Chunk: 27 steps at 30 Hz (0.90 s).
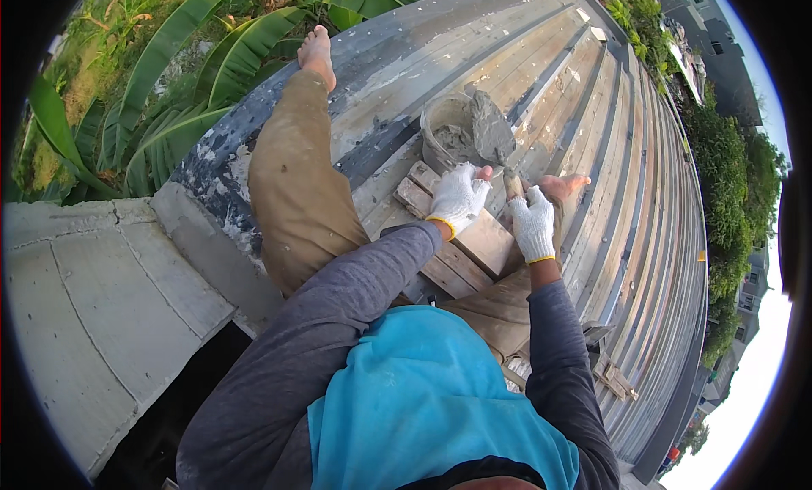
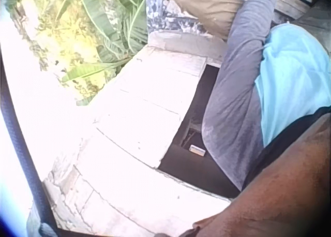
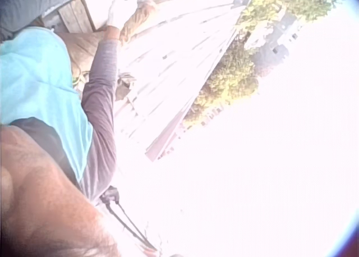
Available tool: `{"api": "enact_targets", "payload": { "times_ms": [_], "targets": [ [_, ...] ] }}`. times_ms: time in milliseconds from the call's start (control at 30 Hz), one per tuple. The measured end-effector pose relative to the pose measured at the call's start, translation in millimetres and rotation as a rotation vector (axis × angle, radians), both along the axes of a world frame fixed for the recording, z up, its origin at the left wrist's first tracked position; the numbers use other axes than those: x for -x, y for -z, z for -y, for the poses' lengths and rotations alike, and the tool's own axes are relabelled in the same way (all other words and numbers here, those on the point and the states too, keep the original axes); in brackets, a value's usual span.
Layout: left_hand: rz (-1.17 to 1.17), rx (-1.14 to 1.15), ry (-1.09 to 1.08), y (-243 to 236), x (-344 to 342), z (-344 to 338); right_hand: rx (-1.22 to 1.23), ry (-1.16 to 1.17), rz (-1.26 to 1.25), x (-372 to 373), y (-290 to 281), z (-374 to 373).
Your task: The person applies cement mixture to the edge of a wall using a trowel and a brush, reaching into buckets to gather more material.
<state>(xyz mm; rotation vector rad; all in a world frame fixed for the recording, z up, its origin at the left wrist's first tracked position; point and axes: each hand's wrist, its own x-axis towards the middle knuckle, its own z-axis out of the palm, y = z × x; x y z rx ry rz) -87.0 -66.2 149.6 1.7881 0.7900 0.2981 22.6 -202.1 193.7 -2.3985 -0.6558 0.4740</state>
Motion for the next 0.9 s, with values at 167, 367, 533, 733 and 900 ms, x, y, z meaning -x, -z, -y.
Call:
{"api": "enact_targets", "payload": {
  "times_ms": [167,367,533,733,900],
  "targets": [
    [0.306,0.531,-0.083,-55.1,37.2,15.2,-0.229,-0.190,0.193,77.9,-79.4,-34.5],
    [0.638,0.577,-0.320,-174.3,156.9,-17.5,-0.665,-0.534,0.019,174.4,-131.4,-74.7],
    [0.777,0.634,-0.730,-184.6,256.5,-31.8,-0.630,-0.916,0.016,207.3,-138.5,-86.6],
    [0.767,0.859,-1.078,-74.6,398.8,-39.1,-0.549,-0.846,-0.077,201.7,-118.1,-73.6],
    [0.752,1.031,-1.221,-16.6,444.2,-36.3,-0.499,-0.722,-0.120,187.5,-102.2,-60.6]
  ]
}}
